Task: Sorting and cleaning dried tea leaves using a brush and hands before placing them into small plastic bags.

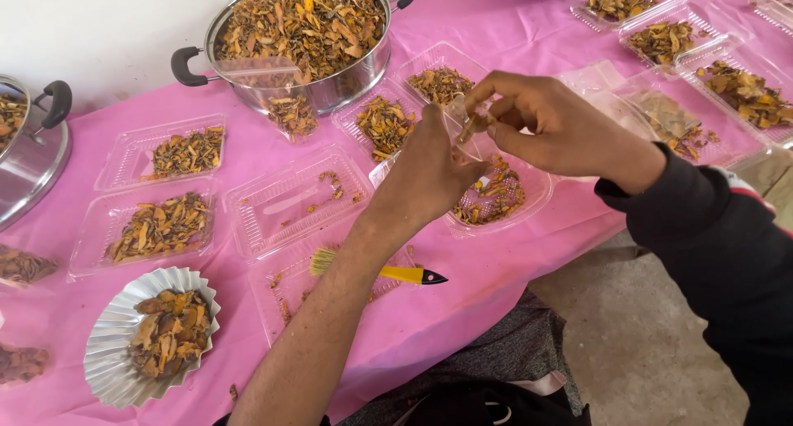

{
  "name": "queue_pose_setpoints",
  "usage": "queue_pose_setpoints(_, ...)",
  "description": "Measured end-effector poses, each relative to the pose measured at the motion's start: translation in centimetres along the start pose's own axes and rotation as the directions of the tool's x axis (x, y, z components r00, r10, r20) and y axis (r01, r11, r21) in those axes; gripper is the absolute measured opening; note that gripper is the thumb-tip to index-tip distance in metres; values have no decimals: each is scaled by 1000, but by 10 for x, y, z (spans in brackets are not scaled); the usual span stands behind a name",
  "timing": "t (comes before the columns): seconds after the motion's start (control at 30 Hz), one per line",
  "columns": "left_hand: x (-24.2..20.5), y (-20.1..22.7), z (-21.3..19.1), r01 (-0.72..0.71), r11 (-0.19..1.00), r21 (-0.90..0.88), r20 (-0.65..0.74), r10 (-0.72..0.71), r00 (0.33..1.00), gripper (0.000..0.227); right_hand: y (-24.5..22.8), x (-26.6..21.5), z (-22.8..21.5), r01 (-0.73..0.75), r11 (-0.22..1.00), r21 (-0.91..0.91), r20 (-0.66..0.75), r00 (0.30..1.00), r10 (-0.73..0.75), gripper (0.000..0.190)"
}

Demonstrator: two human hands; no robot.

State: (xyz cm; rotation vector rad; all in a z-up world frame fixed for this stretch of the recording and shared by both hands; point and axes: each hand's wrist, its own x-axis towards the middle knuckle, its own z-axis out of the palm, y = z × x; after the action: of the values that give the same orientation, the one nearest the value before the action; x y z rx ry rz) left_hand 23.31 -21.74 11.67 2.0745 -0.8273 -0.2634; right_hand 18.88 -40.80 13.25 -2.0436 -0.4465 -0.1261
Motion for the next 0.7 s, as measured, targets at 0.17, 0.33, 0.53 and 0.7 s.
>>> queue_pose_setpoints(0.17,3,1,0,101,995,-15,-7,-101,995,53,-19,3,-4,-56,990,-128,44,997,62,28)
queue_pose_setpoints(0.33,-1,4,-6,67,998,-21,-2,-67,998,59,-9,-10,-11,136,989,-63,-89,986,-141,31)
queue_pose_setpoints(0.53,-3,7,-13,38,998,-43,-75,-41,996,58,8,-17,7,-308,852,-422,-79,949,304,23)
queue_pose_setpoints(0.7,3,-13,-9,-32,999,5,-83,32,996,100,16,-2,21,92,891,-444,433,893,123,58)
